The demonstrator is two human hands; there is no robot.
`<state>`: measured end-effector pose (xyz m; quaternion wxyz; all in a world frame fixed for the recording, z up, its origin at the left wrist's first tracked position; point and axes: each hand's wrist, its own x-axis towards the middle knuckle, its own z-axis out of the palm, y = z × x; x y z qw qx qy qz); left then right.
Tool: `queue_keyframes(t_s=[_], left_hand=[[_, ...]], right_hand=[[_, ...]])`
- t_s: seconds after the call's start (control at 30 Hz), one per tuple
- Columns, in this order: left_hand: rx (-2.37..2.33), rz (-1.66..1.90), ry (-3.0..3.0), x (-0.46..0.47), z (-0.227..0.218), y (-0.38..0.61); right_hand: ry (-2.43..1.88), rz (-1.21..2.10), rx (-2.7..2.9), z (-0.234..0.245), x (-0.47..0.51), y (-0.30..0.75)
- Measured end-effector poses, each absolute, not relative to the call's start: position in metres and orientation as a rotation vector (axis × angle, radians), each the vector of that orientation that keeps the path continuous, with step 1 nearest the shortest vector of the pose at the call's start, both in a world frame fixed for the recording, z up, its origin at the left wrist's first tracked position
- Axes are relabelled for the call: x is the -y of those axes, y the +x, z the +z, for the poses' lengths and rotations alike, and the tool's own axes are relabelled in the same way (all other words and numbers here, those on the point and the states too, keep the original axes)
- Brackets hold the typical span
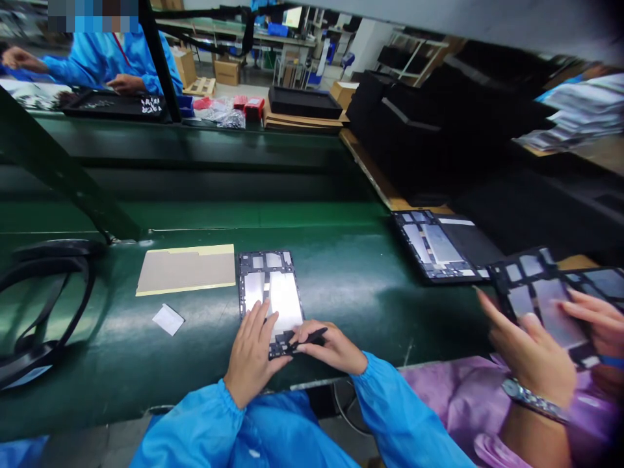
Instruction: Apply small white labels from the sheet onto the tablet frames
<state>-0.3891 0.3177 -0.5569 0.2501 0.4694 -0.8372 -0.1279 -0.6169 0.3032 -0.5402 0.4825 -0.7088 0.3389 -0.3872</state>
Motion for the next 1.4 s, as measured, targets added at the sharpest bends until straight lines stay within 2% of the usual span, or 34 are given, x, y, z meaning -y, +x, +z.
queue_keyframes(t_s=[0.53,0.77,1.4], left_hand=[[2.281,-0.346,1.275,-0.3177,-0.5586,-0.3889],[2.28,-0.351,1.28,-0.317,-0.5575,-0.3896],[2.29,-0.354,1.287,-0.3173,-0.5561,-0.3891]], right_hand=[[-1.761,-0.924,-0.77,-0.539,-0.3034,-0.6172],[-1.63,-1.011,-0.775,-0.5435,-0.3082,-0.619],[-1.773,-0.951,-0.802,-0.541,-0.3105,-0.6168]])
